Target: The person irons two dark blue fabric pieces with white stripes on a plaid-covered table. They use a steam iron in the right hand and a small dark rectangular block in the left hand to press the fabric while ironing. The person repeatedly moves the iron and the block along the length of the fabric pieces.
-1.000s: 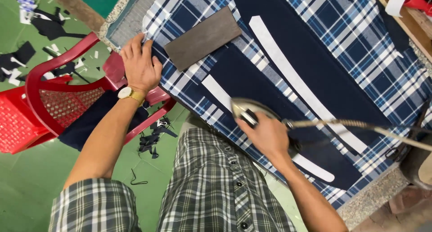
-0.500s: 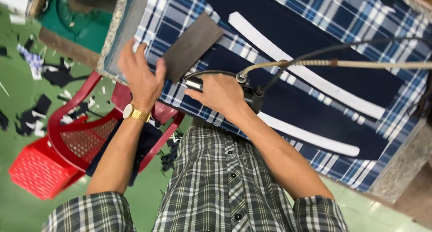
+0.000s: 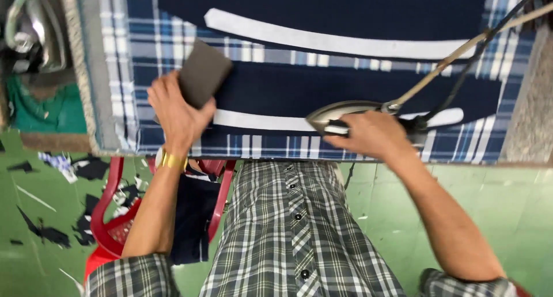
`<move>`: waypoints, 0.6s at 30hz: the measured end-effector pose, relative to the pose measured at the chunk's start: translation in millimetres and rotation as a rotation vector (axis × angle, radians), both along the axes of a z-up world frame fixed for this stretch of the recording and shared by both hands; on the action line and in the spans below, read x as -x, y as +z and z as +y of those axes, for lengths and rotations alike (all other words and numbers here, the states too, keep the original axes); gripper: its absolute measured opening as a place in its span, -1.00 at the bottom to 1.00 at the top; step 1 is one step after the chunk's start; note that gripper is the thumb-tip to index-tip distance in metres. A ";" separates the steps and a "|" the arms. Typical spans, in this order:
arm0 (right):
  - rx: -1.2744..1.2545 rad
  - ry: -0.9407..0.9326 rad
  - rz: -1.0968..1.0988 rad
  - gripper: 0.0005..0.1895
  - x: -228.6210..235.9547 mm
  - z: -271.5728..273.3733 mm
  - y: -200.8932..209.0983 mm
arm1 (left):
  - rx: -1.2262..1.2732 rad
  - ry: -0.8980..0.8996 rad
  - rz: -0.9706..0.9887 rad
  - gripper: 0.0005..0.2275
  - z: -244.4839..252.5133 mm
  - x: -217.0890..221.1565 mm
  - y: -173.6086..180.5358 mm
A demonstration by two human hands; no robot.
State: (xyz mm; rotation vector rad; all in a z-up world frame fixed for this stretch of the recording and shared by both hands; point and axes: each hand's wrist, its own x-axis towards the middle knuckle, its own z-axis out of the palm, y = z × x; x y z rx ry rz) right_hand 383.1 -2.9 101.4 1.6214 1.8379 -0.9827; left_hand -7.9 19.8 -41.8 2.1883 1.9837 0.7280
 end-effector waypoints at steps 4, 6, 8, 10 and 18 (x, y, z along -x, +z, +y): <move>0.018 -0.110 -0.085 -0.46 -61.7 -9.1 -8.4 | 0.138 -0.374 -0.114 -0.18 -6.8 -68.7 23.3; -0.042 -0.157 -0.122 -0.49 -83.3 -11.8 -4.4 | 0.019 -0.698 -0.080 -0.16 -5.9 -106.0 19.8; -0.041 -0.158 -0.139 -0.46 -101.7 -16.1 -14.0 | 0.148 -0.761 -0.036 -0.20 -17.4 -130.0 13.9; -0.029 -0.164 -0.156 -0.43 -113.7 -21.3 -20.1 | 0.288 -0.828 0.009 -0.21 -25.7 -145.7 13.2; -0.011 -0.154 0.007 -0.40 -118.6 -19.8 -17.6 | 0.511 -0.517 0.448 -0.12 -37.2 -102.8 44.5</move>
